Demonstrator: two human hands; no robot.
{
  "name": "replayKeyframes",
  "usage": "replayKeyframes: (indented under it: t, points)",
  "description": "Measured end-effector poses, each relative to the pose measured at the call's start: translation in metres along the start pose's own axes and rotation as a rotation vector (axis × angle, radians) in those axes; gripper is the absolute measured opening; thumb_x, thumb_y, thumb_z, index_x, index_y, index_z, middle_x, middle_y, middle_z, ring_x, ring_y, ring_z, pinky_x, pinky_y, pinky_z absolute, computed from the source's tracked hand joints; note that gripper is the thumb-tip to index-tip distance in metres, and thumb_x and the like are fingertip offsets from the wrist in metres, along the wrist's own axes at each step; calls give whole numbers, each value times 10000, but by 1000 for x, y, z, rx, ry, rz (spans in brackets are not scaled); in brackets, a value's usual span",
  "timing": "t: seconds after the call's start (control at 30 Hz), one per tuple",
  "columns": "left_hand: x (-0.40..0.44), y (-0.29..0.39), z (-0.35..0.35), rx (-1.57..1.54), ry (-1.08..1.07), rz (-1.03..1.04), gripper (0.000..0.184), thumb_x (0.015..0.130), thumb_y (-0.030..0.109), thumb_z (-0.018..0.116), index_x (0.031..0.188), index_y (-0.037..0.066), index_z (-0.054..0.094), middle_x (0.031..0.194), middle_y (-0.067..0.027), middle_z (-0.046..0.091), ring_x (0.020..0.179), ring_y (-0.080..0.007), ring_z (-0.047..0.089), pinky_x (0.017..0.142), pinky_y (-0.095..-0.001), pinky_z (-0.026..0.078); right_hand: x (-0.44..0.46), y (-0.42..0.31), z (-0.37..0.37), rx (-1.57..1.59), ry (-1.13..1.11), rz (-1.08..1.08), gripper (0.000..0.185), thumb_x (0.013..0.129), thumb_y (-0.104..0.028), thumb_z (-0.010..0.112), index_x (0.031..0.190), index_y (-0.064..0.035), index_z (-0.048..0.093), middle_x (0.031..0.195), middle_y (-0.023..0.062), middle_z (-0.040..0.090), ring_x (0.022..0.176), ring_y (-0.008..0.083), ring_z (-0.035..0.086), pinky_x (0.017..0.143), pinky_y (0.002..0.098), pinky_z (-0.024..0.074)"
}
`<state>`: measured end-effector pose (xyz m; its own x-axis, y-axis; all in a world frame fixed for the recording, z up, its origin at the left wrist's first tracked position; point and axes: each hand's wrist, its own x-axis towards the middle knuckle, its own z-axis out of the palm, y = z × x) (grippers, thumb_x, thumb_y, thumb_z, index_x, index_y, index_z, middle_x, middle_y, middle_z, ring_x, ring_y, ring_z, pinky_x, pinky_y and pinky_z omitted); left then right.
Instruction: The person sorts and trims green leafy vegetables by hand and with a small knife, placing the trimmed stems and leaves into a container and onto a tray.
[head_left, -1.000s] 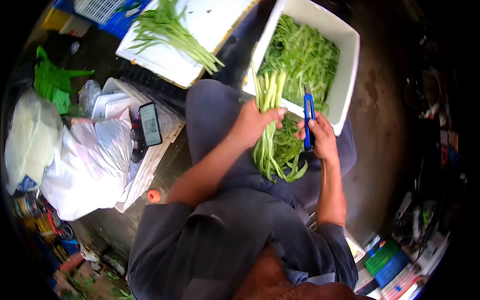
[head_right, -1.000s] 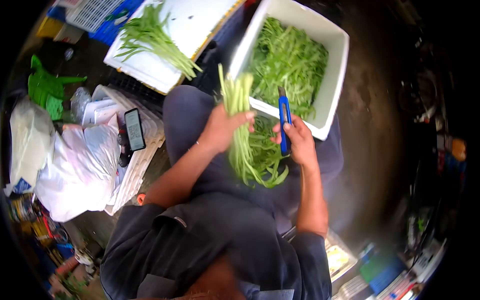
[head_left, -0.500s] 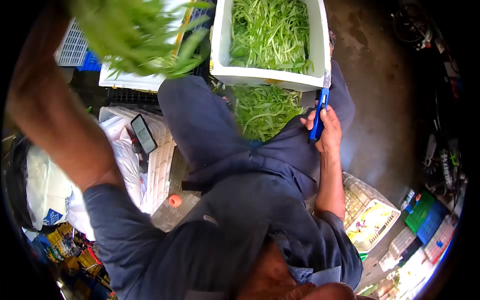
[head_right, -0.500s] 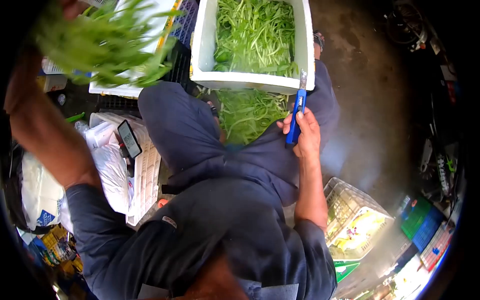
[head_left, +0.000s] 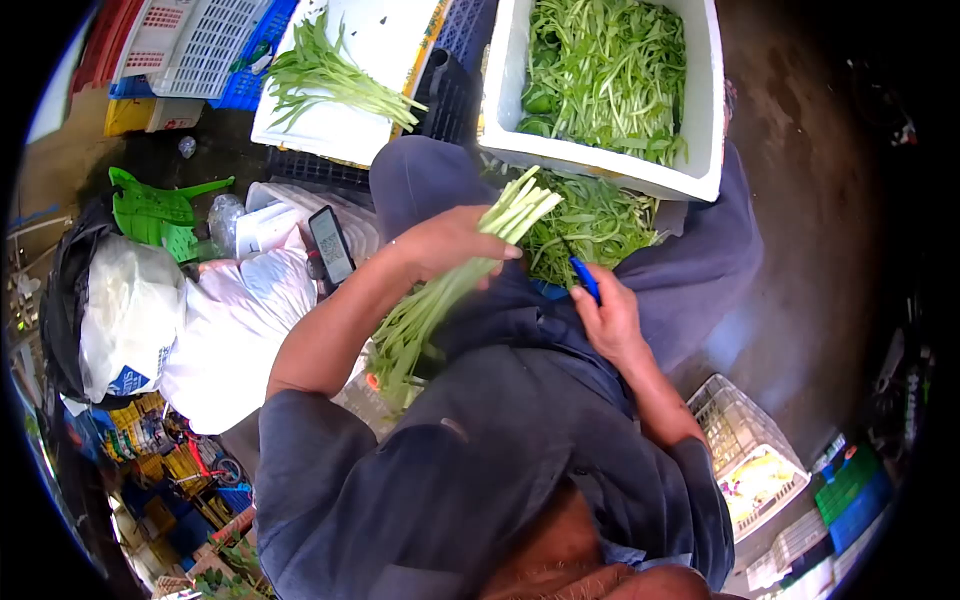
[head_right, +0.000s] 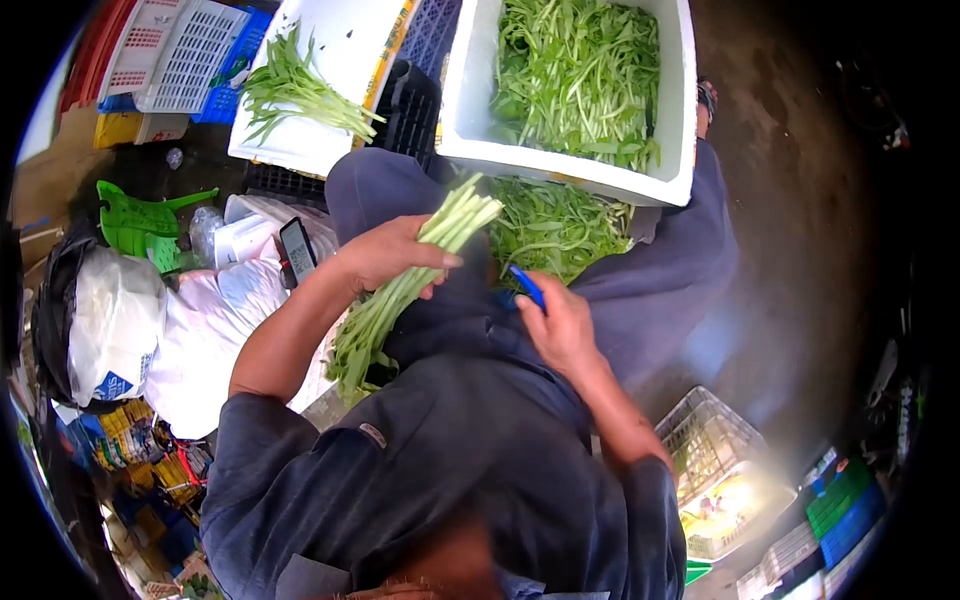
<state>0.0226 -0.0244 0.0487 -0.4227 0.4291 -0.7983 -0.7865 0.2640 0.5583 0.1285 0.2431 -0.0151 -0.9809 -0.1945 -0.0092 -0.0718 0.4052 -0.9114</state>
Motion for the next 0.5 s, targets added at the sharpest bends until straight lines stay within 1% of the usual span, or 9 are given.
replayKeyframes:
  t: [0.03,0.07,0.17,0.27,0.37,0.47,0.5]
  points:
    - [4,-2,0,12,-8,-8,345,892,122,752,1180,18,594,915,-49,620,742,-131,630,603,-300,580,4,-1,6,-21,6,-81,298,900,-96,710,1174,-6,638,983,210,684,859,393,676,753,428,542]
    - [5,-4,1,22,-14,-17,328,890,119,752,1162,17,599,913,-49,619,737,-131,627,601,-301,578,8,-3,11,-51,-2,-90,290,898,-76,695,1172,-9,628,981,200,682,848,402,672,739,449,540]
    - [8,-9,2,18,-55,25,296,886,130,756,1124,21,617,887,-47,617,725,-131,622,597,-294,567,21,-6,19,-83,-55,-66,282,904,-83,689,1167,-17,608,960,196,671,830,413,660,727,465,533]
    - [8,-9,4,52,-47,49,282,880,151,757,1089,13,628,858,-55,621,719,-132,621,598,-295,559,26,-9,24,-171,-77,-62,274,918,-99,678,1167,-25,588,935,195,660,821,424,649,713,489,520]
    - [10,-12,10,231,-2,50,273,880,178,748,1054,1,634,828,-65,628,700,-134,624,597,-296,549,27,-27,19,-227,-101,-18,246,935,-120,659,1147,-26,576,941,210,660,832,431,650,717,508,512]
    - [11,-13,13,270,1,83,269,881,185,732,1040,-9,633,809,-66,636,671,-133,621,597,-299,542,31,-36,11,-273,-138,5,222,944,-127,646,1122,-19,569,914,224,659,813,442,649,712,529,504]
    - [12,-15,14,292,7,76,261,882,179,727,1036,-9,634,804,-63,636,665,-133,620,596,-296,539,26,-33,8,-299,-188,53,215,946,-130,642,1114,-17,568,906,227,660,810,449,647,711,535,501]
